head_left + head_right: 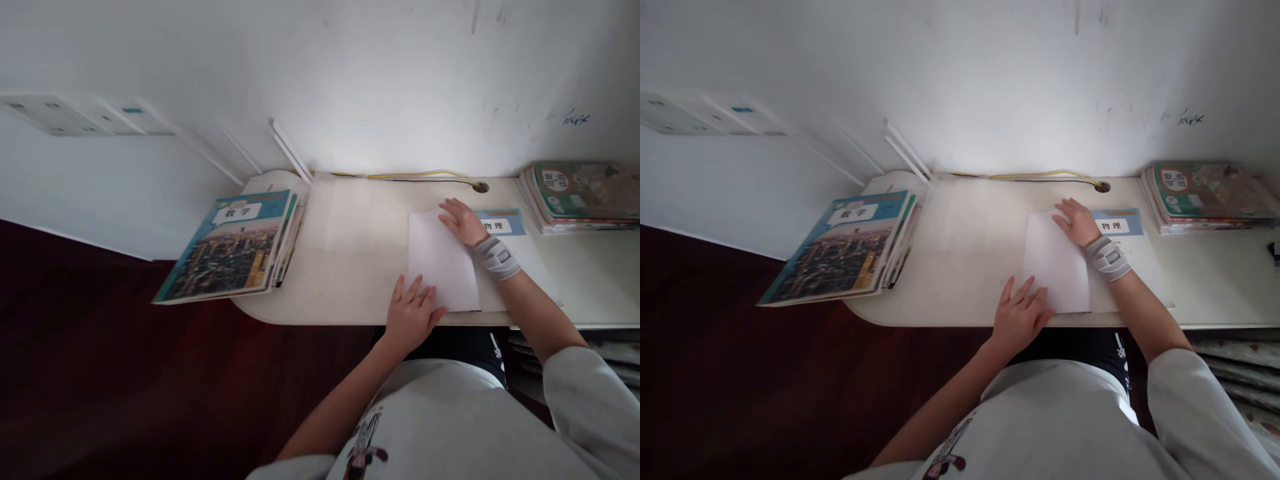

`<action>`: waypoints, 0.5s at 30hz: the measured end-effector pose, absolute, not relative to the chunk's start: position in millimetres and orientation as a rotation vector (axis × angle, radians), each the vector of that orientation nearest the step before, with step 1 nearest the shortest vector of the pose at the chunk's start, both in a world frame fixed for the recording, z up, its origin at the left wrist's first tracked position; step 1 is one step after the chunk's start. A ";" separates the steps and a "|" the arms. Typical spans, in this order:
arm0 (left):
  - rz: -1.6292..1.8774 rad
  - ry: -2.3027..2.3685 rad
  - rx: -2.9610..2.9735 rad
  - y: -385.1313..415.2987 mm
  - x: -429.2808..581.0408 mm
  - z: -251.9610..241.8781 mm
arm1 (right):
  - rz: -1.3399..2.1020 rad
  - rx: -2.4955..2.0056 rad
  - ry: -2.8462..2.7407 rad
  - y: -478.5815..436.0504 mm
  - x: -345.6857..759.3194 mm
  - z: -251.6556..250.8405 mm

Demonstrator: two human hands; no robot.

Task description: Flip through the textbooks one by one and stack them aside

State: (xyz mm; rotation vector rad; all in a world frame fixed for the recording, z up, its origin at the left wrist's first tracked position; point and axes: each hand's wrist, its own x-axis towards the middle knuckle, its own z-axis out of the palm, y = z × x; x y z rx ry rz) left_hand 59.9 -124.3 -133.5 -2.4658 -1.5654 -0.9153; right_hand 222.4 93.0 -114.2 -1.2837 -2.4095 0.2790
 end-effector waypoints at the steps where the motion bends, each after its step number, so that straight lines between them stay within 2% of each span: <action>1: -0.928 -1.595 -2.474 -123.6 55.3 -131.1 | 0.326 -1.296 -2.344 93.8 227.9 -119.1; 6: -1.102 -1.928 -2.379 -101.1 11.5 -116.7 | 0.433 -1.240 -2.328 81.5 248.6 -145.1; 11: -1.358 -2.630 -2.157 -68.7 -31.6 -108.5 | 0.304 -1.258 -2.329 68.9 243.4 -151.7; 13: -1.655 -2.850 -2.026 -60.2 -38.4 -106.2 | 0.277 -1.278 -2.330 68.6 240.5 -150.9; 15: -2.132 -2.991 -1.853 -54.7 -41.0 -102.8 | 0.278 -1.289 -2.314 69.3 240.0 -149.6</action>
